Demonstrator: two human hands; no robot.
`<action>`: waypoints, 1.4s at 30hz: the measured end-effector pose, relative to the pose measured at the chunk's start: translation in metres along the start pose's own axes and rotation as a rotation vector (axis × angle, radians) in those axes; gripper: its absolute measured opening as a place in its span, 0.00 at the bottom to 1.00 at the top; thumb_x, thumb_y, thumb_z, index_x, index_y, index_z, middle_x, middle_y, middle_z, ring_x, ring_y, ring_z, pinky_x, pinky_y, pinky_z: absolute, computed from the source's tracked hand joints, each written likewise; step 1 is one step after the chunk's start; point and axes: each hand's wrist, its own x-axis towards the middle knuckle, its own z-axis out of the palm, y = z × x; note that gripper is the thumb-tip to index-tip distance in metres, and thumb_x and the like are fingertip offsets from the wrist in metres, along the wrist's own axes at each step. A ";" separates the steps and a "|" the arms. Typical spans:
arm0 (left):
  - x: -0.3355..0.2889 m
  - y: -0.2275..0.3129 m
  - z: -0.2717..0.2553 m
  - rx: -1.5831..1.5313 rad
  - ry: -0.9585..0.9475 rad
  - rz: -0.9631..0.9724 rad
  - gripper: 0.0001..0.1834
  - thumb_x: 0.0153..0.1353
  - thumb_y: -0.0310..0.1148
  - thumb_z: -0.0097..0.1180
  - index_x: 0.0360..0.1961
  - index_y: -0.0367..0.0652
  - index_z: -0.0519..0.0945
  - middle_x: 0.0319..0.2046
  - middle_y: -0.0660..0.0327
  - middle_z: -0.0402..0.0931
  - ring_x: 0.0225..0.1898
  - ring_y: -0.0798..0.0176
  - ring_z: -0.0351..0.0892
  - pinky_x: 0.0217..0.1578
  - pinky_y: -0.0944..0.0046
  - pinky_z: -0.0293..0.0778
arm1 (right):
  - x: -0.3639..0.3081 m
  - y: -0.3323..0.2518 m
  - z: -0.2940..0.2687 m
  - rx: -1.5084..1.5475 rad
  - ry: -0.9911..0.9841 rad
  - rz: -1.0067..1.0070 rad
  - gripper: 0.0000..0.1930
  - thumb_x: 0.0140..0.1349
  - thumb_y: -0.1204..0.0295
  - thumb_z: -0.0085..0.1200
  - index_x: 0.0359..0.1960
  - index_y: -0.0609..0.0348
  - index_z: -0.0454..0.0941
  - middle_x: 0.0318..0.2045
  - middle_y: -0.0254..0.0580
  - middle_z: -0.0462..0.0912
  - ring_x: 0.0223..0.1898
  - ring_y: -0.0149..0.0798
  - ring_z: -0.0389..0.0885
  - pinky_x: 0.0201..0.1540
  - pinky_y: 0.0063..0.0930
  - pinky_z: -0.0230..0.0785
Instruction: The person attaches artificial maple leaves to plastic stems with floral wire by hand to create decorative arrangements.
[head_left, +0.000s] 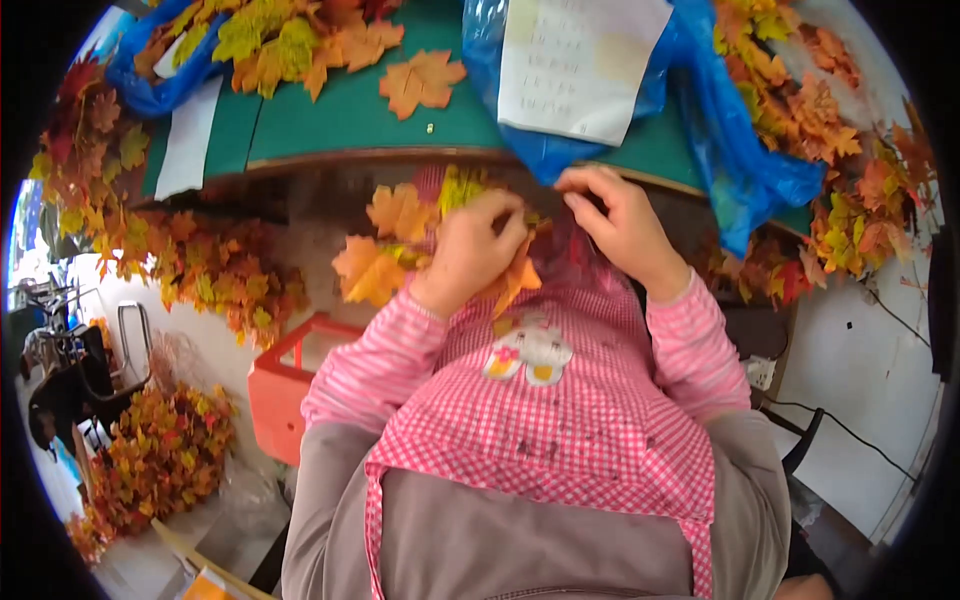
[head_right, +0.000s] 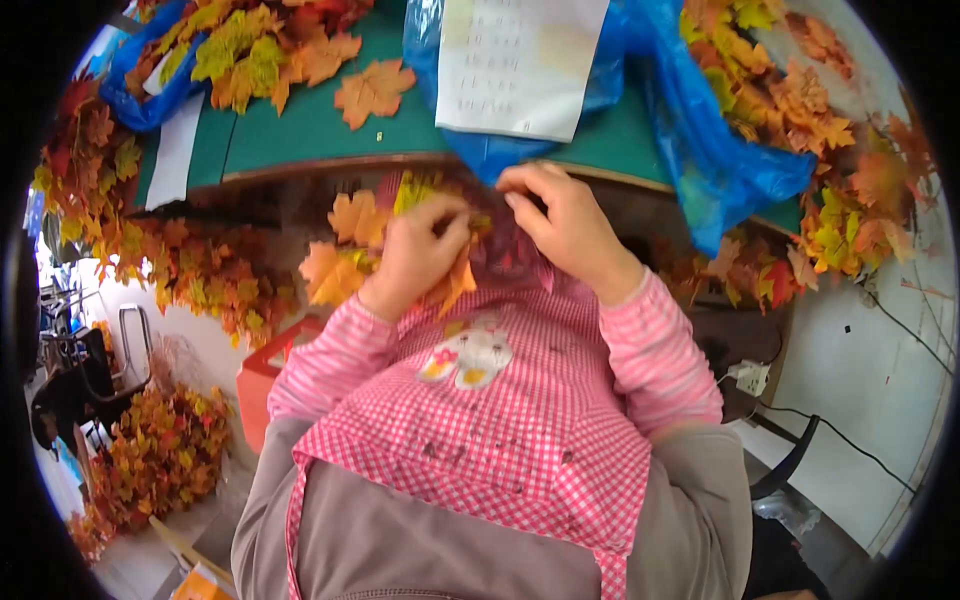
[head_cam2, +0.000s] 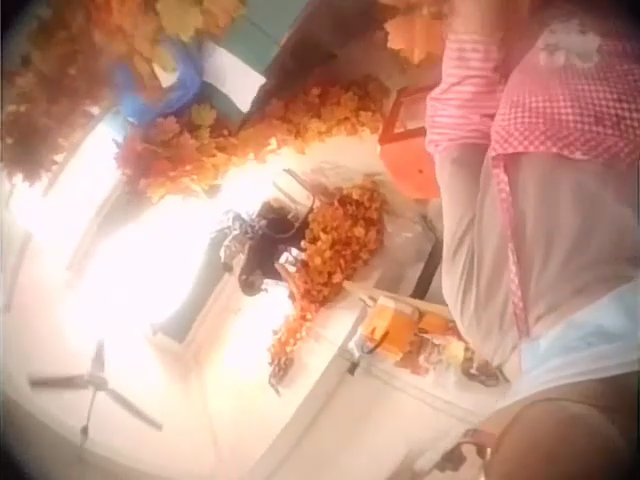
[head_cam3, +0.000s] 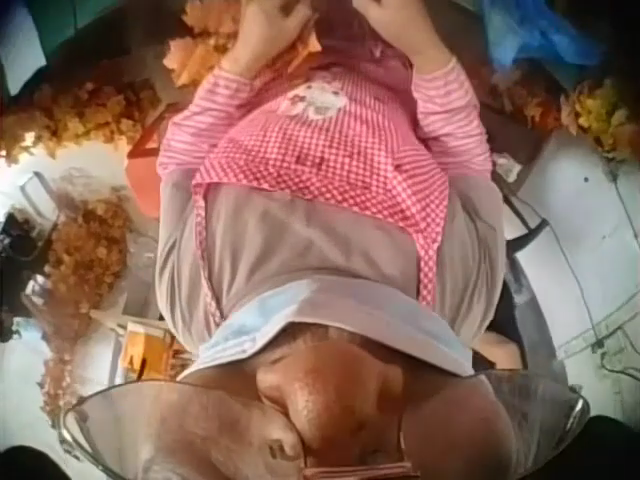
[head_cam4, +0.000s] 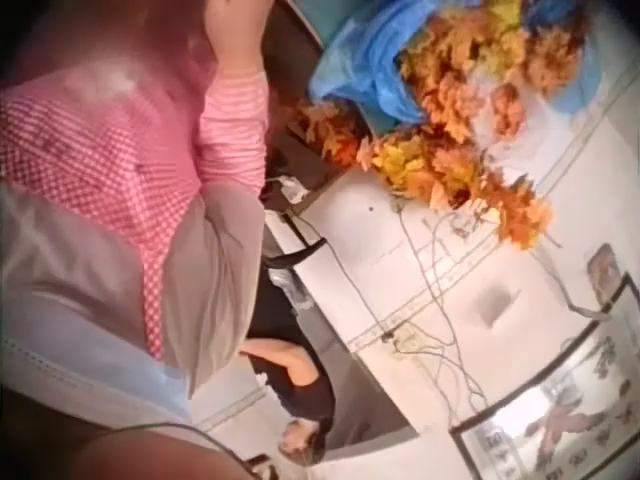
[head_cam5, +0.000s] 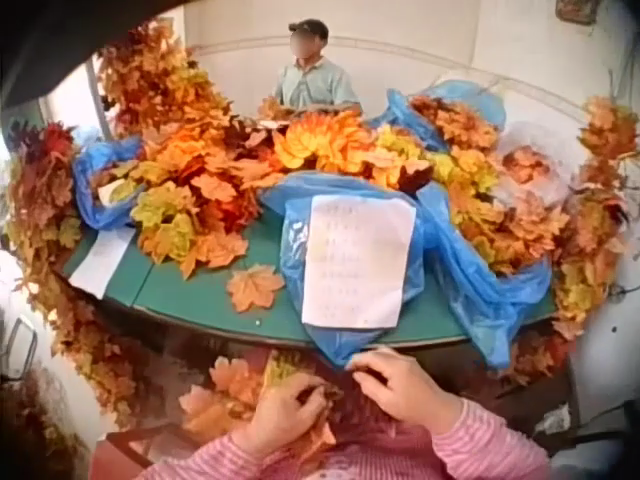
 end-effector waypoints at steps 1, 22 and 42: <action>0.004 0.002 0.001 -0.080 0.018 -0.080 0.07 0.57 0.26 0.57 0.35 0.35 0.81 0.29 0.52 0.81 0.30 0.55 0.82 0.32 0.62 0.75 | 0.005 0.001 0.005 0.043 -0.022 0.043 0.08 0.61 0.78 0.51 0.42 0.65 0.77 0.37 0.43 0.80 0.40 0.38 0.79 0.44 0.25 0.69; -0.007 0.000 0.001 -0.161 0.035 -0.052 0.06 0.59 0.24 0.57 0.36 0.34 0.80 0.28 0.58 0.79 0.29 0.69 0.78 0.29 0.69 0.73 | 0.004 0.005 0.028 -0.008 -0.027 -0.029 0.08 0.59 0.79 0.51 0.40 0.62 0.78 0.31 0.46 0.77 0.35 0.44 0.77 0.39 0.31 0.70; -0.020 -0.028 -0.001 -0.287 -0.126 -0.420 0.08 0.64 0.28 0.54 0.35 0.34 0.79 0.25 0.59 0.78 0.24 0.67 0.77 0.26 0.68 0.72 | -0.011 0.015 0.077 -0.292 0.031 -0.235 0.11 0.52 0.80 0.52 0.39 0.60 0.74 0.32 0.44 0.76 0.40 0.48 0.73 0.42 0.39 0.68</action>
